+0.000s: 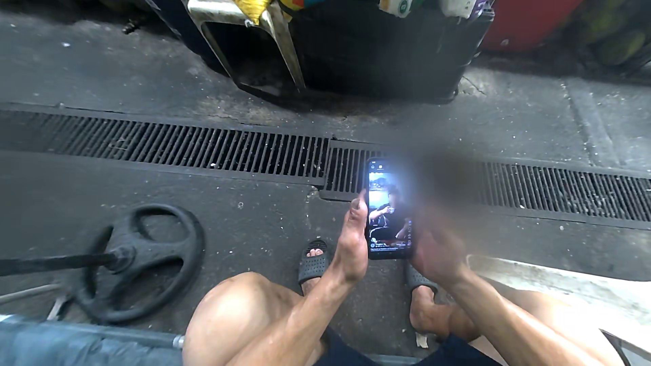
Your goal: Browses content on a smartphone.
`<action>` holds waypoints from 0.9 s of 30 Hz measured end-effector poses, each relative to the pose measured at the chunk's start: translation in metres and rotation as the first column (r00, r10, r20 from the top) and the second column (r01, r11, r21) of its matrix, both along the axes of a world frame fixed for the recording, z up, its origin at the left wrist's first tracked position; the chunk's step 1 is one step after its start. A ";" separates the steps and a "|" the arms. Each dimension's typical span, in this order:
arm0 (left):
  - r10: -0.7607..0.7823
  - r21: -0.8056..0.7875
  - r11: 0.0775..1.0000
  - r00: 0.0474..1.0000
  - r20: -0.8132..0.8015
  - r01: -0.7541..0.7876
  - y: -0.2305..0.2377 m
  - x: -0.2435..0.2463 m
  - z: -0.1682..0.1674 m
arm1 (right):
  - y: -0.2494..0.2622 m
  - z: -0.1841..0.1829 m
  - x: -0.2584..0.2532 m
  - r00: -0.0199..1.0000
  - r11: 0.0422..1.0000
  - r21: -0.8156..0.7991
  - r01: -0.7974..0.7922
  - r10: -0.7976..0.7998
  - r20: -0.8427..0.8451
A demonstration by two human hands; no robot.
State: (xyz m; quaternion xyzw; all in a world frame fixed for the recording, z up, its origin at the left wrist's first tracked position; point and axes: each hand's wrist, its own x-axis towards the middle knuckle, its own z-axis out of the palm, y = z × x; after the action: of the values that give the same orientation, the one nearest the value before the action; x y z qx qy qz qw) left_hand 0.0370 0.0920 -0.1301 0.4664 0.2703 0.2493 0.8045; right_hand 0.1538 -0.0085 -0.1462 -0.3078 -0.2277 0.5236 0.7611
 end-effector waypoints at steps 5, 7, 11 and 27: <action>0.006 0.022 1.000 1.000 -0.006 -0.006 -0.001 0.000 0.001 | 0.000 0.000 -0.001 1.000 1.000 0.017 -0.001 0.001 0.008; 0.000 0.019 1.000 1.000 0.002 0.000 0.000 -0.001 0.000 | 0.000 -0.001 -0.001 1.000 1.000 0.016 0.003 -0.003 0.011; -0.003 0.016 1.000 1.000 -0.005 0.003 0.000 -0.001 0.000 | 0.000 0.000 -0.001 1.000 1.000 0.017 0.000 0.000 0.012; 0.017 0.002 1.000 1.000 -0.026 -0.017 -0.002 -0.001 0.001 | 0.001 -0.002 0.001 0.999 0.999 0.034 -0.032 0.031 0.029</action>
State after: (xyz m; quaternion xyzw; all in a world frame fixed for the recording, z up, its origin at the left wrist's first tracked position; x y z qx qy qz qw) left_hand 0.0360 0.0905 -0.1287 0.4680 0.2843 0.2503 0.7985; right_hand 0.1549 -0.0079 -0.1480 -0.2985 -0.2522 0.5271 0.7546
